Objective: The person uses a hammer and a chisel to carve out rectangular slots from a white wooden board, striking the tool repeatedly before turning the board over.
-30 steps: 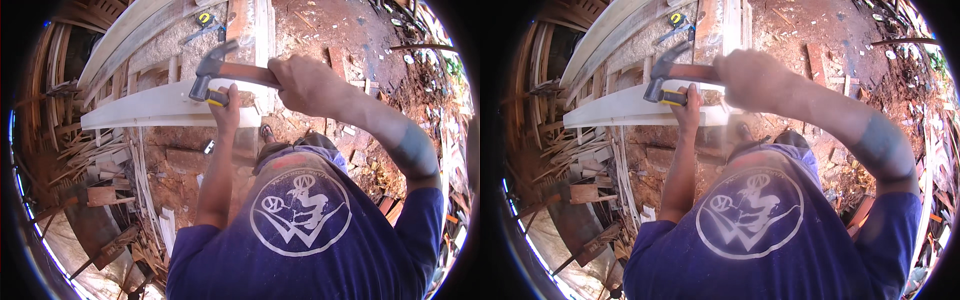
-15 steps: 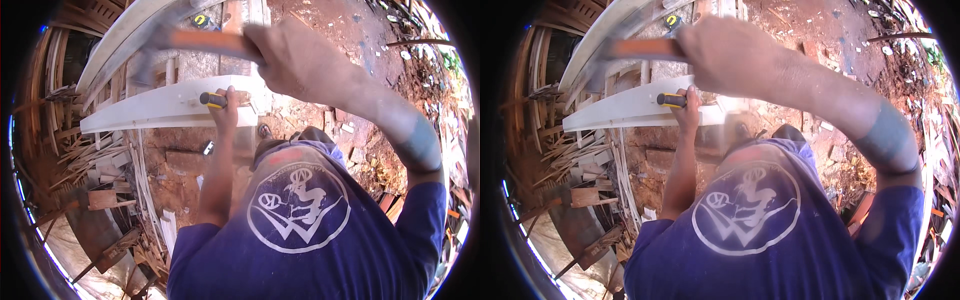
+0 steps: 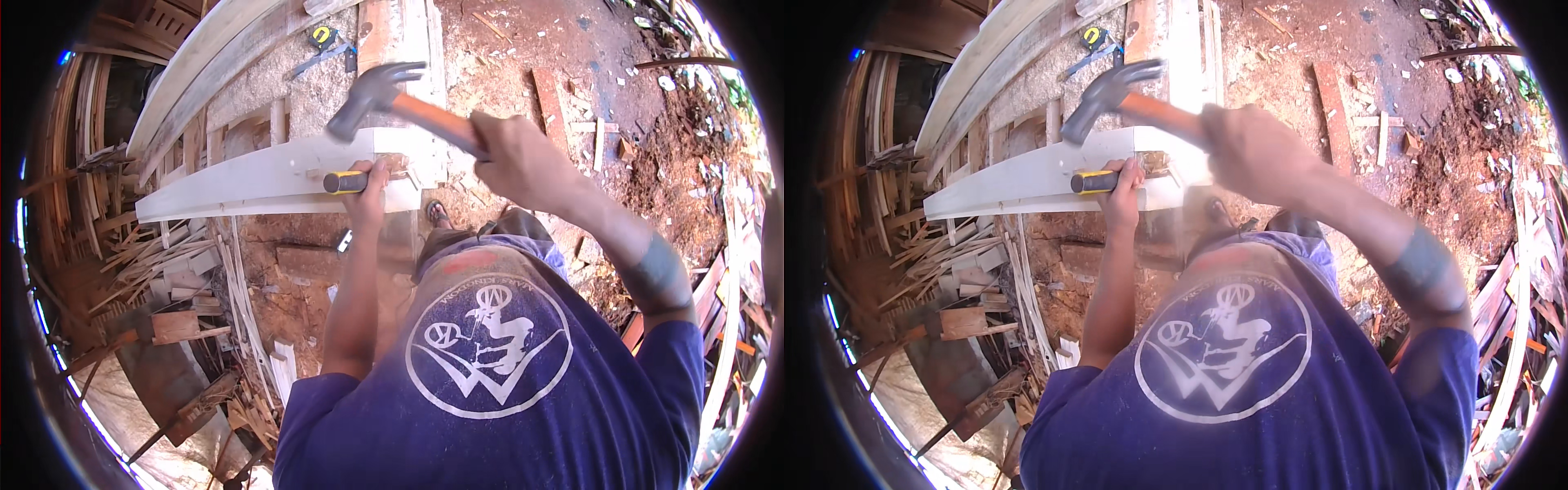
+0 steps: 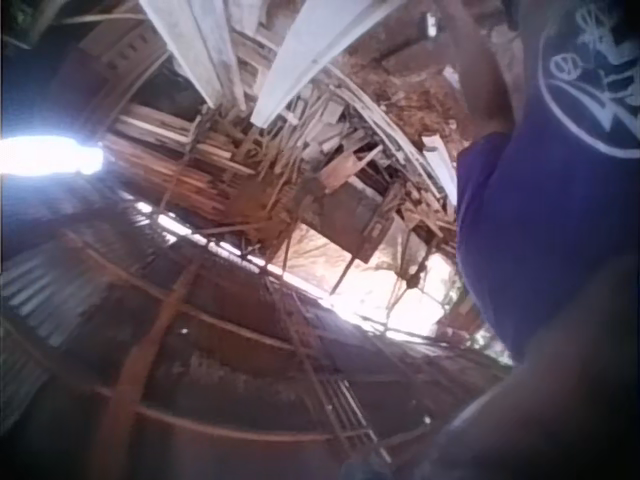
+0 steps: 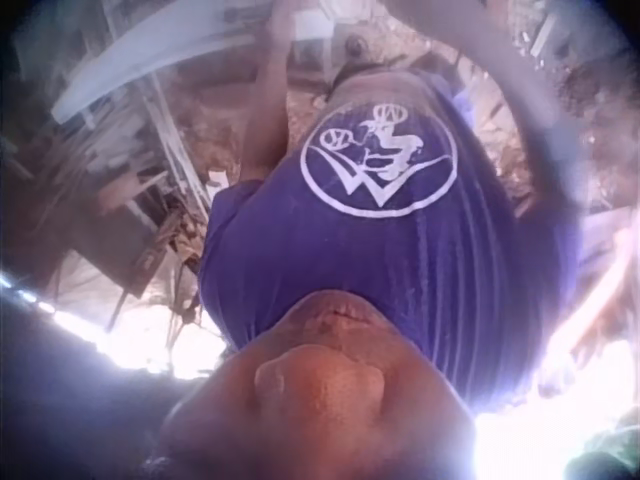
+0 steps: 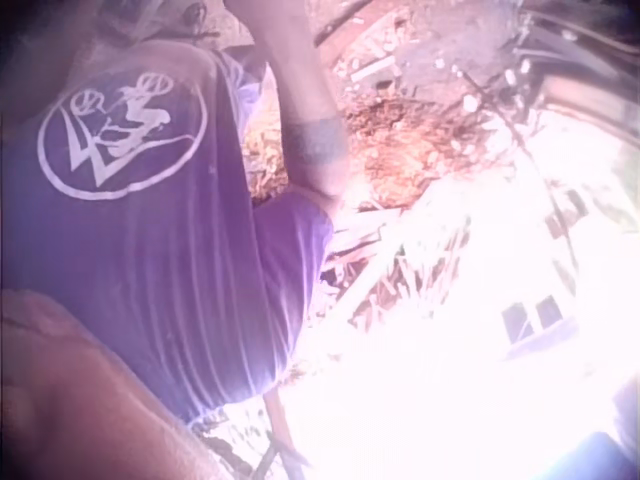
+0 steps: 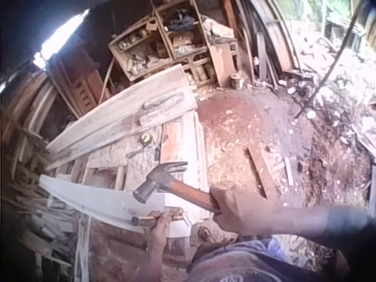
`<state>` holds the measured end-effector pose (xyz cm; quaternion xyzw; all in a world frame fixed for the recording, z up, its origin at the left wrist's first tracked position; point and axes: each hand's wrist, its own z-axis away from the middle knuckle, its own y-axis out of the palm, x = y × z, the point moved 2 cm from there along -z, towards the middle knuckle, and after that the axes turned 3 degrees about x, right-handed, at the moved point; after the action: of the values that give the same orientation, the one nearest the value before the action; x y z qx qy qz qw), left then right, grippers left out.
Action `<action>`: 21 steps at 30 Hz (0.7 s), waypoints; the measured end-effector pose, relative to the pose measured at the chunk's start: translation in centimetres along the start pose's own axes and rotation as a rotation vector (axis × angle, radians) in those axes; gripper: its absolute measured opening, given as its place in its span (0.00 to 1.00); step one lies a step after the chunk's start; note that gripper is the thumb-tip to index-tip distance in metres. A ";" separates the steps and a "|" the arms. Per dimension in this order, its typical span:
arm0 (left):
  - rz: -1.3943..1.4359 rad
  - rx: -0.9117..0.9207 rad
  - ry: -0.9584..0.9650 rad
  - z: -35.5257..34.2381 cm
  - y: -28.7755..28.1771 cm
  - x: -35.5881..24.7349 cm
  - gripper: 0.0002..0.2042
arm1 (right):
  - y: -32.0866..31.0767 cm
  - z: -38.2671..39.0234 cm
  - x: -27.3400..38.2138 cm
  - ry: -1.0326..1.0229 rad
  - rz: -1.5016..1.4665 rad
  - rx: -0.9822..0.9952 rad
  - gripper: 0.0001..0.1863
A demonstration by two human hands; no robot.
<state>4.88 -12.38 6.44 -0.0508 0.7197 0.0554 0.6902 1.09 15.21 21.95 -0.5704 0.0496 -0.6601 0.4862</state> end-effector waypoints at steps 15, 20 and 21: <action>0.392 -0.117 -0.207 -5.2 -3.3 0.2 0.19 | -2.9 0.5 -2.8 -0.030 -0.170 -0.347 0.12; 0.396 -0.116 -0.176 -3.3 -2.2 0.3 0.18 | -2.5 0.1 -2.0 -0.014 -0.151 -0.292 0.13; 0.293 -0.129 -0.116 -2.9 -1.3 -0.3 0.18 | -2.6 -0.1 -1.5 -0.015 -0.134 -0.266 0.13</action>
<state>2.23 -14.12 6.83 0.0135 0.6734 0.2042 0.7104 -0.71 17.59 22.44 -0.6368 0.0946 -0.6745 0.3614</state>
